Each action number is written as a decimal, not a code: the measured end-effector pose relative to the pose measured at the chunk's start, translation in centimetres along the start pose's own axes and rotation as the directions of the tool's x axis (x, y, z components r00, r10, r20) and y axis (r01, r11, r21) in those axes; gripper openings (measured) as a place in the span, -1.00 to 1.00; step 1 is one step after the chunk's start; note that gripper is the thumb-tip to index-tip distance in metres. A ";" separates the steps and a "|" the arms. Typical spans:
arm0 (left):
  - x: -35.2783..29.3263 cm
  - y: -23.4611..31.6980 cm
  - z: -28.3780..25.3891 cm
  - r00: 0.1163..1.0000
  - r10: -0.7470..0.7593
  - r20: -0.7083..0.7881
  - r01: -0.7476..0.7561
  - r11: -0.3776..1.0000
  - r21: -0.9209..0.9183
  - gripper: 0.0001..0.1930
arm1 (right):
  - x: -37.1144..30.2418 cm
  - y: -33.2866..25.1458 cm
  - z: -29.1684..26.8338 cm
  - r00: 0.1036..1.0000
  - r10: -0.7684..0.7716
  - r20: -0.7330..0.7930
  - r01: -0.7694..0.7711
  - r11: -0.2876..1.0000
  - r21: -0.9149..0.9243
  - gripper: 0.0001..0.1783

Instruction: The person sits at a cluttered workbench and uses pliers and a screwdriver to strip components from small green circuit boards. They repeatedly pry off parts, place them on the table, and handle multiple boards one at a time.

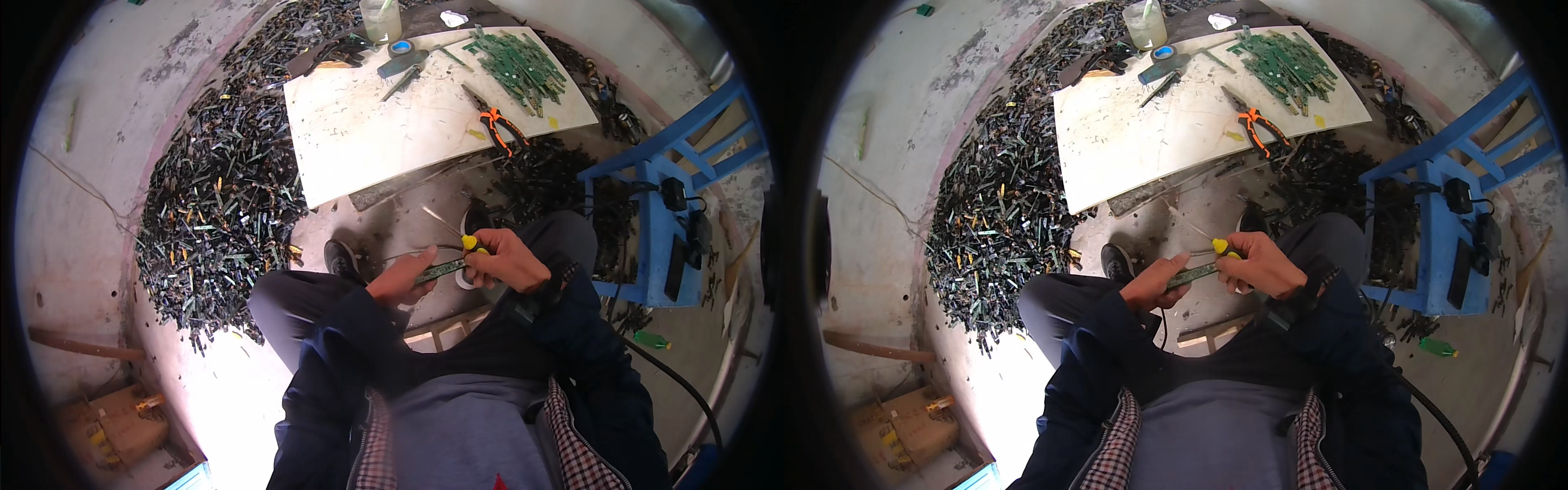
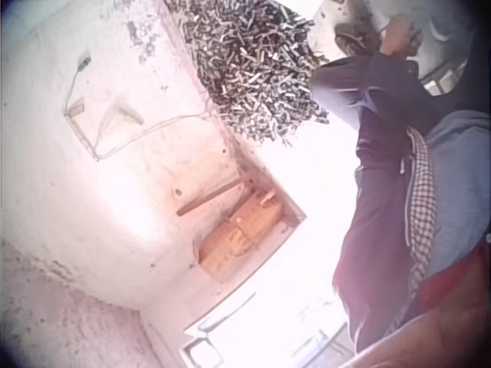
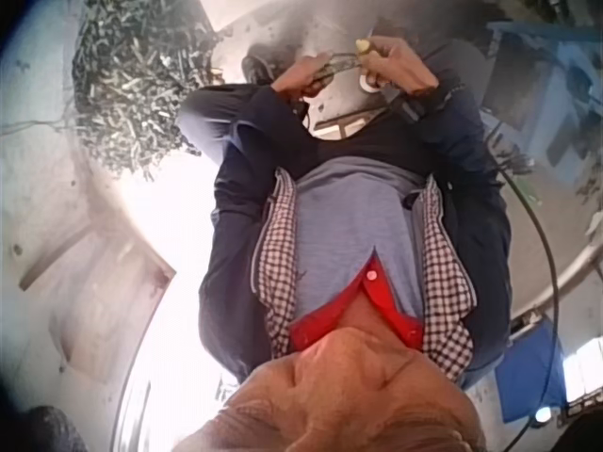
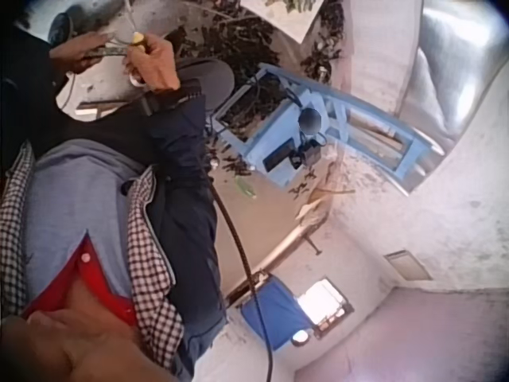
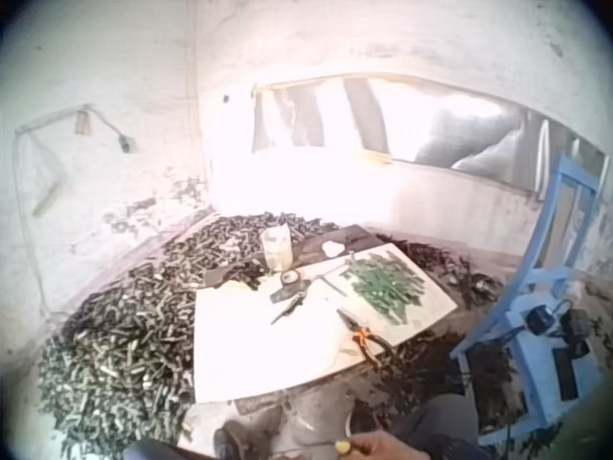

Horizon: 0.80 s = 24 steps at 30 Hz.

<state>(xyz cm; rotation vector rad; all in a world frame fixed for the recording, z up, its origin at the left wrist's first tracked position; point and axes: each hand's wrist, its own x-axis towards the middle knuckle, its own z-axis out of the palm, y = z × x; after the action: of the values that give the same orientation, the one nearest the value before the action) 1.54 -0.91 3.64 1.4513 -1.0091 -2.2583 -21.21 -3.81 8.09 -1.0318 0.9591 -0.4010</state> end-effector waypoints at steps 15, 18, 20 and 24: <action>0.7 0.1 -0.1 0.962 0.266 -0.054 -0.270 0.918 -0.291 -0.27 | 0.4 1.7 2.5 0.962 -0.095 -0.254 0.190 0.904 0.382 -0.84; 0.7 0.6 0.0 0.954 0.277 -0.117 -0.299 0.909 -0.291 -0.28 | 0.6 2.3 3.9 0.988 -0.047 -0.149 0.100 0.923 0.371 -0.82; 0.6 0.8 0.0 0.950 0.283 -0.131 -0.310 0.904 -0.296 -0.28 | 0.6 2.4 4.7 0.998 -0.012 -0.064 0.035 0.927 0.372 -0.81; 1.1 0.3 -0.1 0.936 0.297 -0.191 -0.346 0.880 -0.326 -0.28 | 0.8 2.0 5.4 0.999 -0.007 0.036 -0.002 0.966 0.258 -0.77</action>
<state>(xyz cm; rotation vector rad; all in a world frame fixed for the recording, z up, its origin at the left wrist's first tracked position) 1.09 -1.79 3.07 1.1646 -0.6924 -1.9465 -16.61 -0.44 6.88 -0.8008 0.8474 -0.4939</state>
